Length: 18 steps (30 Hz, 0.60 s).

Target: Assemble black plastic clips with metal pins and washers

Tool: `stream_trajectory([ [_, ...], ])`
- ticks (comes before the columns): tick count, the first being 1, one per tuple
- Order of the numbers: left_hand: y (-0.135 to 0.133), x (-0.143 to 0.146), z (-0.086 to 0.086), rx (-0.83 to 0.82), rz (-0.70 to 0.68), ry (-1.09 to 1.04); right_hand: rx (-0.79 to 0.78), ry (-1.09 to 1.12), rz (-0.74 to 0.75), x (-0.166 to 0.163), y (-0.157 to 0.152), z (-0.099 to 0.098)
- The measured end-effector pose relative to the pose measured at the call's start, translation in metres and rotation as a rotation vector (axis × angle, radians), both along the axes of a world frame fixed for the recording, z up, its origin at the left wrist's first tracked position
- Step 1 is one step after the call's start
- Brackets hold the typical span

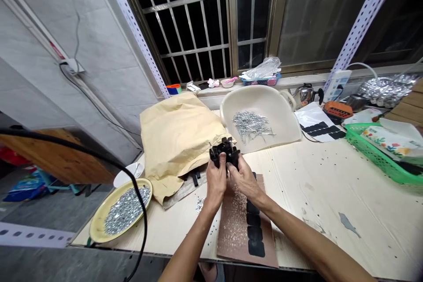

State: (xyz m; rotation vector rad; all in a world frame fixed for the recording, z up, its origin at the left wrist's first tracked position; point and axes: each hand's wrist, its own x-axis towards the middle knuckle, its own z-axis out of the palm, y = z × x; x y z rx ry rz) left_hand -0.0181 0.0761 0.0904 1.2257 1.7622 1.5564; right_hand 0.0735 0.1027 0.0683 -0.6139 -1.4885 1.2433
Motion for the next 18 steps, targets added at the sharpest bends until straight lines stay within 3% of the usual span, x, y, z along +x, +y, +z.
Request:
stream_trajectory([
  [4,0.011,0.004,-0.010,-0.059,-0.041,-0.030,-0.059,0.011,0.020,-0.006,0.013,-0.008],
  [7,0.011,0.006,-0.010,0.037,-0.054,-0.087,-0.093,0.033,0.019,-0.007,0.014,-0.003],
  [11,0.012,0.003,-0.010,0.066,-0.226,-0.254,0.009,-0.143,-0.115,-0.006,0.012,-0.005],
  [14,0.015,-0.003,-0.012,0.029,-0.268,-0.389,0.137,-0.356,-0.174,-0.005,0.014,-0.016],
  [18,0.012,-0.012,-0.013,0.045,-0.286,-0.548,0.153,-0.407,-0.036,-0.003,0.016,-0.019],
])
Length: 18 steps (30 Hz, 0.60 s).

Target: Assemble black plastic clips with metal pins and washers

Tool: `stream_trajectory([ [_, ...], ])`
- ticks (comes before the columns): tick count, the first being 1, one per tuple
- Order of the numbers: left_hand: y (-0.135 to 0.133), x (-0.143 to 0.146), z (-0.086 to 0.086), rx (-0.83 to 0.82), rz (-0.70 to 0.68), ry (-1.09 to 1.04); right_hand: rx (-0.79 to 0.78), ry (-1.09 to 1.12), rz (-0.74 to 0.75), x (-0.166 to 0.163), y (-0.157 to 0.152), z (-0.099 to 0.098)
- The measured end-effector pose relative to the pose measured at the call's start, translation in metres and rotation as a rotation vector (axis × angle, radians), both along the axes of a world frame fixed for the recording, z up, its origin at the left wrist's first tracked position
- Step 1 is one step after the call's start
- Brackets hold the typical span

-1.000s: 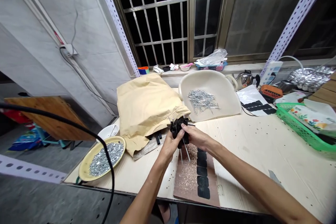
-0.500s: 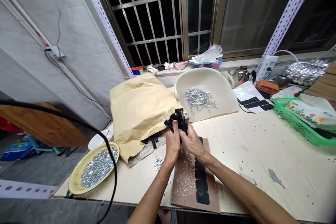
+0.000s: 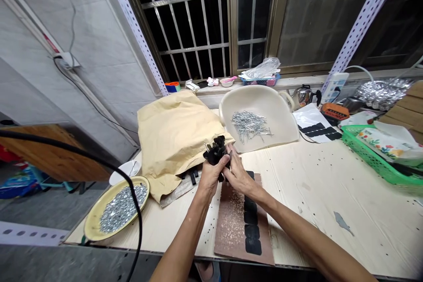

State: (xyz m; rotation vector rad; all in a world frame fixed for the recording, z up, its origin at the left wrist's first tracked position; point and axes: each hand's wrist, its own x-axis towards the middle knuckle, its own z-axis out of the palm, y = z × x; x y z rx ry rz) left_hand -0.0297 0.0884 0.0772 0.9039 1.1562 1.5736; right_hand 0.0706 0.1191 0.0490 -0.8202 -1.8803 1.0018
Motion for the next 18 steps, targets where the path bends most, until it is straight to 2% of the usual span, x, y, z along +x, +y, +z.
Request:
stream_trajectory([
  [3,-0.005,-0.002,0.000,0.025,-0.086,-0.059,-0.243,0.202,0.162,0.001,0.001,0.007],
  [5,-0.007,-0.001,-0.003,0.001,-0.104,-0.058,-0.377,0.299,0.170,0.001,0.001,0.010],
  [9,-0.004,-0.002,-0.010,-0.004,0.066,0.053,-0.511,0.381,0.131,-0.001,0.003,0.006],
  [12,-0.003,0.000,-0.012,-0.034,0.100,0.153,-0.625,0.487,0.194,-0.003,0.002,0.005],
  [14,-0.004,0.004,-0.008,-0.042,0.082,0.073,-0.544,0.482,0.175,-0.003,-0.002,0.007],
  [18,-0.010,0.012,0.006,-0.006,-0.029,-0.143,-0.185,0.245,-0.001,0.005,-0.012,0.014],
])
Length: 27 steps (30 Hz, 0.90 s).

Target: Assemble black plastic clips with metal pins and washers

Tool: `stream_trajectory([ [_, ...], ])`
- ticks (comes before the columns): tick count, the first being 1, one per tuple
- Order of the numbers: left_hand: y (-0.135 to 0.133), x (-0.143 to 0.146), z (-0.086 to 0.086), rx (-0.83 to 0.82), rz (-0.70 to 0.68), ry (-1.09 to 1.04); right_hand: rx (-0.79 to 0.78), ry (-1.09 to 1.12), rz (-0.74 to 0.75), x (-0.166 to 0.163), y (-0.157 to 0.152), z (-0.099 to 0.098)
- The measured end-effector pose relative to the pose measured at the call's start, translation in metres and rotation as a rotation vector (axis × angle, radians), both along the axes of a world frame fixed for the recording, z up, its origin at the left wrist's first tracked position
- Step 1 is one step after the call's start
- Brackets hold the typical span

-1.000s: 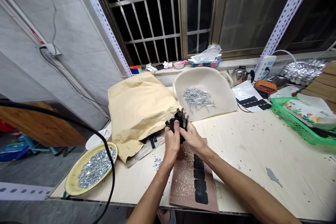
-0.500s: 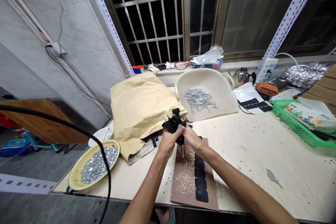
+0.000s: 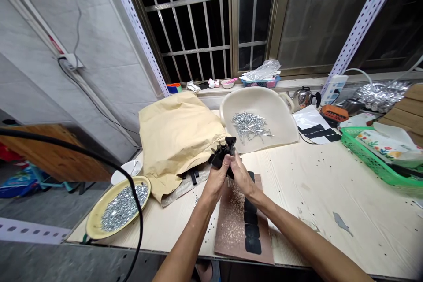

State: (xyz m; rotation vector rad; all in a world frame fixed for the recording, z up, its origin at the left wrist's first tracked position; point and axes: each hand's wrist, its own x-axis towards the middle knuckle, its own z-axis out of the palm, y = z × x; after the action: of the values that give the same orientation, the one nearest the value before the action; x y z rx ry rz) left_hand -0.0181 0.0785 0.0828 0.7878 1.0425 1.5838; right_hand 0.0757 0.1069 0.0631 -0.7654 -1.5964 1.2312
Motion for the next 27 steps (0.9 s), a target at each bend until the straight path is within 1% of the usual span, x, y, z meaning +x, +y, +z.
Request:
stream_trajectory([
  [3,-0.003,-0.006,0.004,-0.015,-0.108,-0.089,0.272,-0.239,-0.093,0.007,-0.002,0.000],
  [4,-0.003,-0.009,0.002,-0.039,-0.134,-0.118,0.332,-0.304,-0.096,0.009,0.000,-0.001],
  [5,-0.003,-0.012,0.000,-0.062,-0.148,-0.141,0.359,-0.352,-0.078,0.011,0.001,-0.003],
  [6,-0.004,-0.014,-0.004,-0.080,-0.152,-0.150,0.349,-0.373,-0.033,0.012,0.004,-0.004],
  [7,-0.004,-0.016,-0.008,-0.088,-0.154,-0.147,0.305,-0.361,0.041,0.014,0.006,-0.005],
  [10,-0.007,-0.017,-0.017,-0.063,-0.168,-0.074,0.076,-0.198,0.353,0.023,0.010,-0.003],
  [11,-0.009,-0.016,-0.017,-0.058,-0.169,-0.025,0.008,-0.140,0.431,0.028,0.012,-0.002],
  [12,-0.010,-0.016,-0.017,-0.052,-0.157,0.033,-0.043,-0.097,0.477,0.033,0.013,-0.001],
  [13,-0.010,-0.017,-0.015,-0.048,-0.125,0.098,-0.070,-0.072,0.475,0.038,0.015,0.000],
  [14,-0.011,-0.018,-0.012,-0.050,-0.082,0.168,-0.065,-0.074,0.423,0.043,0.017,-0.001],
  [15,-0.011,-0.021,-0.008,-0.057,-0.031,0.239,-0.029,-0.114,0.335,0.047,0.019,-0.002],
  [17,-0.009,-0.031,0.000,-0.075,0.071,0.355,0.116,-0.300,0.136,0.051,0.018,-0.009],
  [18,-0.009,-0.036,0.004,-0.084,0.111,0.400,0.208,-0.424,0.074,0.050,0.015,-0.013],
  [19,-0.008,-0.042,0.006,-0.089,0.140,0.440,0.305,-0.549,0.058,0.046,0.011,-0.018],
  [21,-0.006,-0.052,0.004,-0.087,0.168,0.533,0.486,-0.740,0.135,0.034,-0.004,-0.027],
  [23,-0.004,-0.058,-0.003,-0.074,0.166,0.665,0.625,-0.842,0.241,0.018,-0.021,-0.036],
  [25,-0.002,-0.059,-0.015,-0.058,0.161,0.816,0.697,-0.898,0.308,0.004,-0.036,-0.043],
  [27,0.001,-0.058,-0.027,-0.077,0.150,0.958,0.712,-0.928,0.330,-0.003,-0.045,-0.049],
])
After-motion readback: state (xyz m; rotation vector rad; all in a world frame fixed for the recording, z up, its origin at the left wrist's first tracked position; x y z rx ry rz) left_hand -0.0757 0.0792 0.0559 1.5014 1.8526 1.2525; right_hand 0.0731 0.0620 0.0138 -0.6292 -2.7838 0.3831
